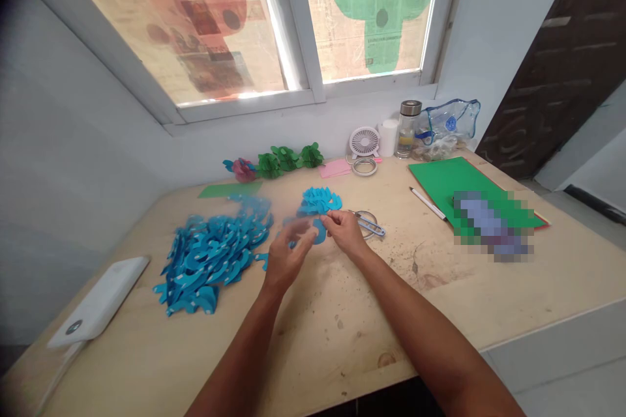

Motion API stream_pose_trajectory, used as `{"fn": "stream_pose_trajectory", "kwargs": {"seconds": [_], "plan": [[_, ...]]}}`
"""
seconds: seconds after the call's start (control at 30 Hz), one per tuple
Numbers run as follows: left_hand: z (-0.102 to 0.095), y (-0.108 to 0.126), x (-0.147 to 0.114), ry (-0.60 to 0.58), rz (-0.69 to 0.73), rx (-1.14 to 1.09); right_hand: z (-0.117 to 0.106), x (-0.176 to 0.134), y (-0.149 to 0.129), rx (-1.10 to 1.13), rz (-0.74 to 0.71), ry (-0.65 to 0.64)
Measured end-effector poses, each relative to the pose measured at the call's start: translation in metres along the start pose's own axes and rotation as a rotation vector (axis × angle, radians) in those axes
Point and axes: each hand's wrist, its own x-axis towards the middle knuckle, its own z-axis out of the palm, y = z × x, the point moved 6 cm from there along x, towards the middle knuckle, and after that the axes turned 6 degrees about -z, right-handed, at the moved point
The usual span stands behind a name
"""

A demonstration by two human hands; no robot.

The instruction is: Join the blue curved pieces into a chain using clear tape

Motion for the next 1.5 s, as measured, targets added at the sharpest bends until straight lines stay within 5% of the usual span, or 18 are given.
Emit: {"fn": "stream_pose_trajectory", "kwargs": {"seconds": [0.33, 1.0, 1.27, 1.5], "plan": [[0.031, -0.012, 0.010, 0.004, -0.096, -0.195, -0.008, -0.001, 0.005, -0.309, -0.060, 0.116], [0.034, -0.024, 0.001, -0.052, -0.154, -0.327, 0.004, -0.008, -0.008, -0.554, -0.169, 0.023], [0.040, -0.046, 0.001, -0.021, -0.366, -0.493, -0.061, 0.005, 0.002, -0.702, -0.058, 0.299], [0.045, -0.046, 0.000, -0.055, -0.406, -0.541, -0.067, 0.013, 0.018, -1.073, -0.018, 0.090]]}}
